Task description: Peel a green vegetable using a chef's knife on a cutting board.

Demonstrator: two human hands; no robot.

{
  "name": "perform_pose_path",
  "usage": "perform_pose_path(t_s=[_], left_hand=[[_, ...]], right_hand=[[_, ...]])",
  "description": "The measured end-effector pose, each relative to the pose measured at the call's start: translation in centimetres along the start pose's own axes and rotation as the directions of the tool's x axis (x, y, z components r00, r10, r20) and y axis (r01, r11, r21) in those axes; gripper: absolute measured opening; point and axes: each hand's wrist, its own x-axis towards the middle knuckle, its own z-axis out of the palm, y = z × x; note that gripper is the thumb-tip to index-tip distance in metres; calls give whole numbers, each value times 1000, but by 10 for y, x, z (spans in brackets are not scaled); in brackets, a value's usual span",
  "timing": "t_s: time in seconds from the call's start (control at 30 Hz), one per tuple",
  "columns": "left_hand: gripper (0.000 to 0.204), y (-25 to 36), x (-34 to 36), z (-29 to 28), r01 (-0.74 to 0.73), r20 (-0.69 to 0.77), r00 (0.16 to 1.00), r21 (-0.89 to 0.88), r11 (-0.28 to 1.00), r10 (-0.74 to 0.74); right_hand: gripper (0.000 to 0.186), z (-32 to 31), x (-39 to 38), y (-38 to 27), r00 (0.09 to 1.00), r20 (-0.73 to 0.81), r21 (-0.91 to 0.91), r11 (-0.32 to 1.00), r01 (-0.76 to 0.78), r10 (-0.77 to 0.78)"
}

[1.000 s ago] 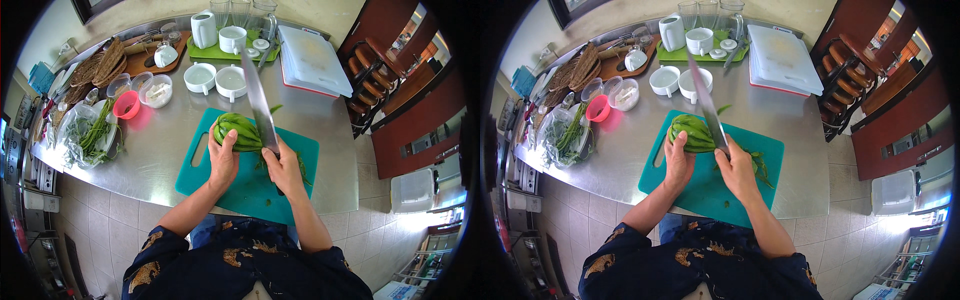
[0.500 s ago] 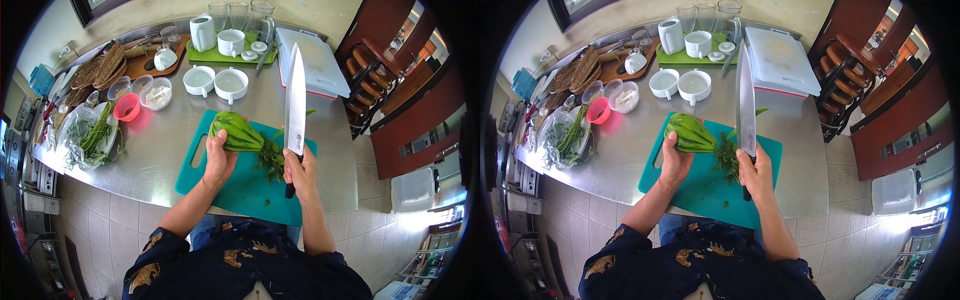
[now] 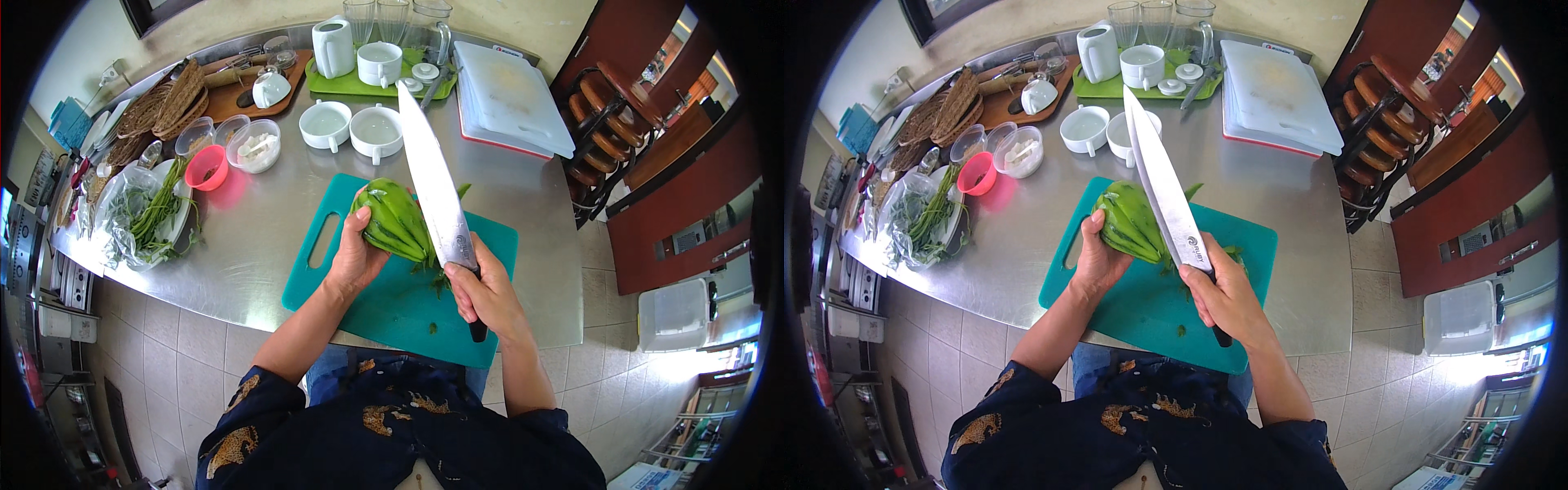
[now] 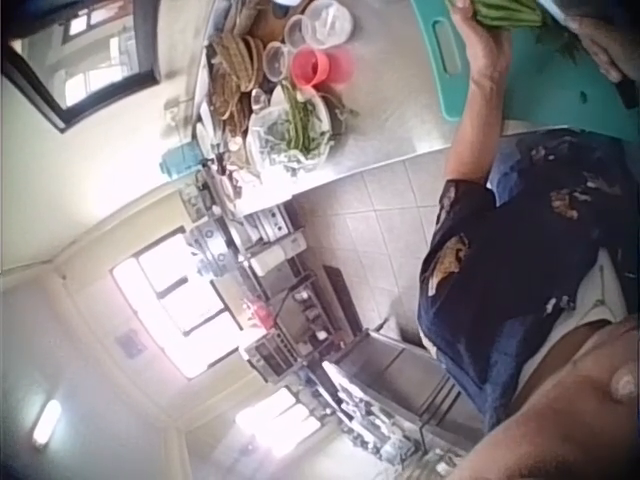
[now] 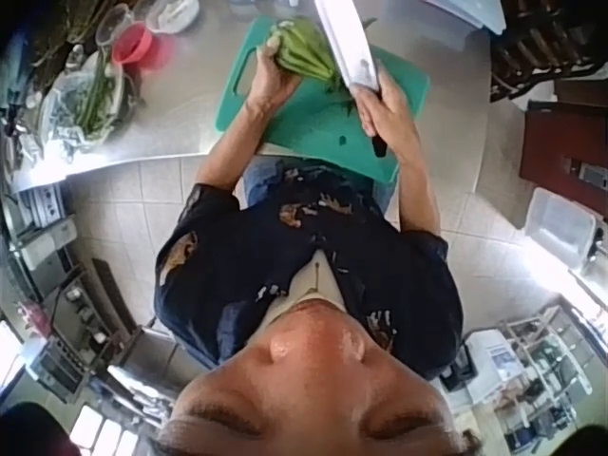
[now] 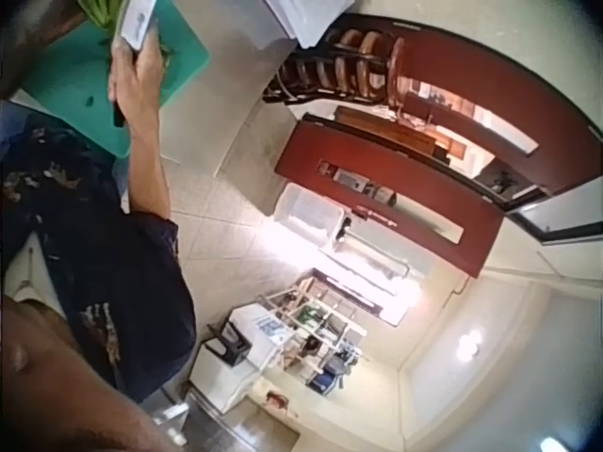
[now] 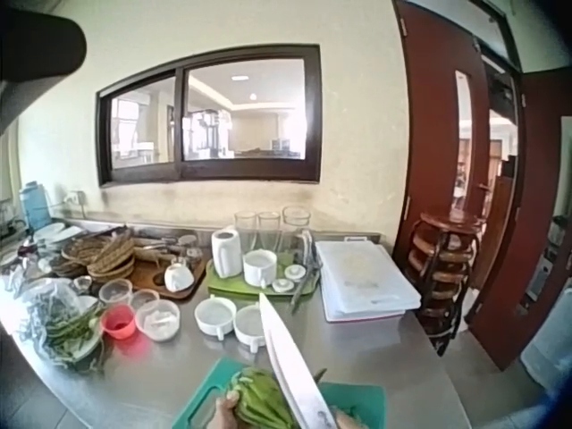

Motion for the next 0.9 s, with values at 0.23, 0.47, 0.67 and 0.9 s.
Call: perform_pose_path(t_s=[0.23, 0.47, 0.67, 0.9], left_hand=[[64, -4, 3, -13, 12, -24, 1000, -27, 1000, -13], [76, -6, 3, -10, 3, -68, 998, 97, 995, 3], [68, -6, 3, -15, 4, -43, 999, 61, 998, -2], [73, -7, 2, -10, 11, -59, 998, 106, 994, -5]], right_hand=[[37, 2, -4, 0, 1000, 16, -107, 994, 1, 1], [43, -1, -4, 3, 1000, 16, -159, 987, -10, 12], [47, -1, -2, 8, 1000, 13, -178, 984, -3, 5], [45, -5, -3, 8, 997, 75, -104, 995, -1, 9]])
